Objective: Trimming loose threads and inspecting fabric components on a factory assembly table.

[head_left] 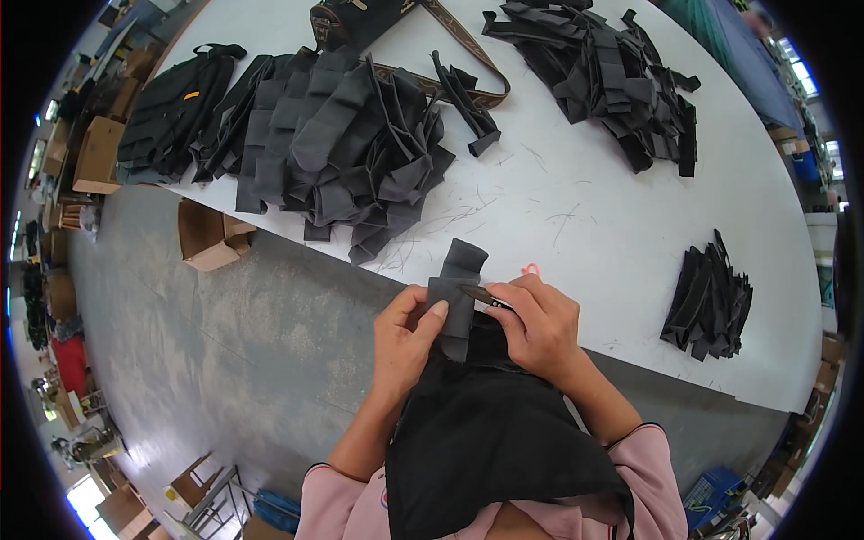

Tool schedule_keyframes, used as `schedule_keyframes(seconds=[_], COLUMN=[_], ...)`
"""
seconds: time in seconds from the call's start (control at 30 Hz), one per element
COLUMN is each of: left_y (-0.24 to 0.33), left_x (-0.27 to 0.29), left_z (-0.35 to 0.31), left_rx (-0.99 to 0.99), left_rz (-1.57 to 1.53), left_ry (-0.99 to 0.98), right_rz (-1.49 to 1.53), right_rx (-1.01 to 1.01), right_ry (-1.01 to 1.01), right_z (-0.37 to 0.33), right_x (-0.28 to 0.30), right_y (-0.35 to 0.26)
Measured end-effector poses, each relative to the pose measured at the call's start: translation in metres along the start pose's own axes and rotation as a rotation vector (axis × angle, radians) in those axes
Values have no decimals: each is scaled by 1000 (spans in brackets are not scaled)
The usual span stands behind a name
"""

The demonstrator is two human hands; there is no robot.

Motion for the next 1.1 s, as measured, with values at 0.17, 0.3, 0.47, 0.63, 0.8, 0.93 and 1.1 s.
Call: schedule_keyframes(seconds=[0.17,0.3,0.47,0.63,0.8,0.93,1.1], left_y=[-3,-5,-5,-3,-7,-12,-10], left_x=[2,3,3,5,5,3,-6], left_z=[1,1,0,-1,-2,-3,-6], left_rx=[9,11,-45,-56,-49,-20,48], left_rz=[-14,65,139,182,194,154,-96], left_ry=[-41,-52,-25,-31,-45,-56,-100], right_rz=[344,289,160,142,187,343,761], right_rx=[-258,-170,-94,-54,-96,-230,-704], right_ry=[-28,57,7,-55,-36,92,-380], right_z=[-5,-2,2,7,3,-2,-9], right_x=[-2,0,-8,-13,-13,-7,-56], right_y=[17,4,-4,-7,-4,6,26])
Point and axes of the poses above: each hand's wrist, its own z-axis towards the middle knuckle, its own x-axis out of the back of the hand, y = z × x, the point moved 7 cm from there along z, towards the middle knuckle, and after that the axes turned 3 degrees about -x, right-handed, at the moved point
